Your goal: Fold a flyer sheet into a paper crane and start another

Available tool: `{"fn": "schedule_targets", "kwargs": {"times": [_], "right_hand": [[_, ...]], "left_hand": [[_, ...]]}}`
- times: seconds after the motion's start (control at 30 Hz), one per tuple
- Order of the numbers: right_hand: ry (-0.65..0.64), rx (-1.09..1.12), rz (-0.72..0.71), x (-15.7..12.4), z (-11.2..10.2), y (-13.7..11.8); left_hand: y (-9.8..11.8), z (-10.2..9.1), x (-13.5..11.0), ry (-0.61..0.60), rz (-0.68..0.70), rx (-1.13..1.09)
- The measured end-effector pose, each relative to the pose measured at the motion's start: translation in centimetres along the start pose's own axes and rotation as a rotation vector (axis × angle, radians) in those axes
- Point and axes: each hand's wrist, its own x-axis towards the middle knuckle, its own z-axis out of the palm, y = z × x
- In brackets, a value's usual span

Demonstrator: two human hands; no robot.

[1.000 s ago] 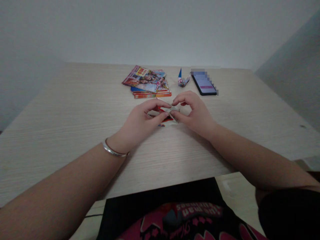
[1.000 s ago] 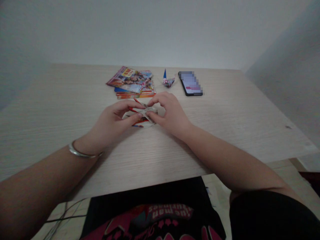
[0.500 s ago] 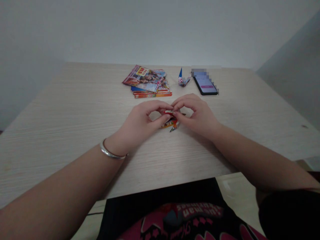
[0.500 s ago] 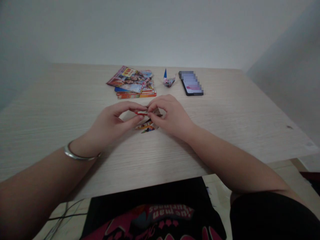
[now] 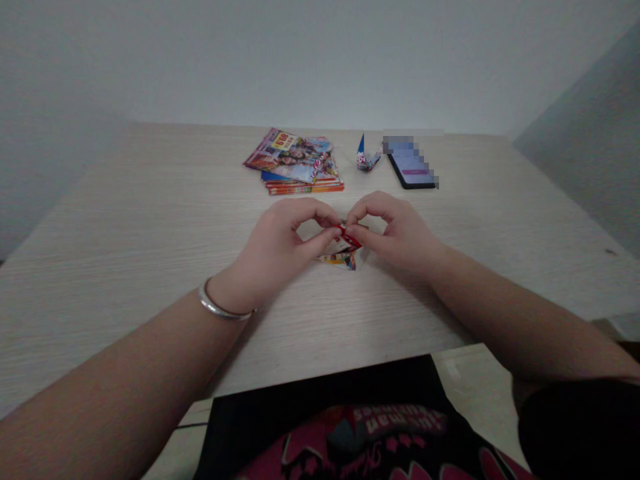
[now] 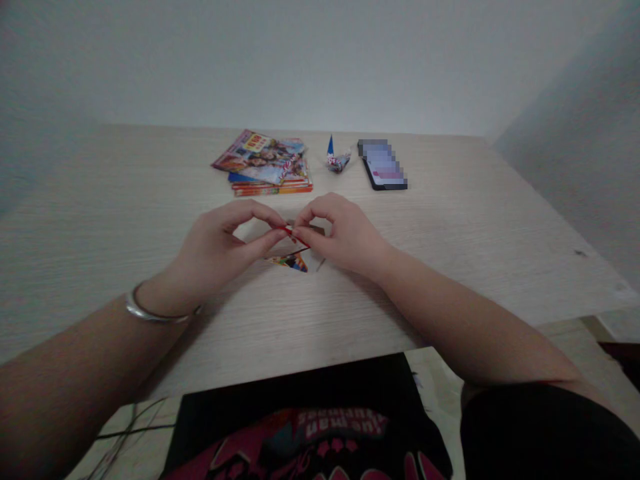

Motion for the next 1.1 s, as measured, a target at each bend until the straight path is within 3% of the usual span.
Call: {"fn": "schedule_targets", "kwargs": {"times": [0.2, 0.53, 0.83, 0.97, 1.1], "right_hand": [[-0.03, 0.055, 0.109, 0.01, 0.08, -0.37], [-0.047, 0.136, 0.113, -0.02, 0.36, -0.39], [-0.02, 0.145, 0.132, 0.02, 0.54, -0.66], [0.009, 0.085, 0.093, 0.0, 0.56, -0.81], [0.07, -0.021, -0.047, -0.05, 0.54, -0.73]], "left_hand": [[0.6, 0.06, -0.05, 0.044, -0.059, 0.012], [0.21, 0.54, 0.21, 0.038, -0.25, -0.131], [0.75, 0.54, 0.0, 0.087, -0.262, -0.15], [0.48, 0.76, -0.1, 0.103, -0.239, -0.183], [-0.01, 0.96, -0.04, 0.102, -0.222, -0.256]]}}
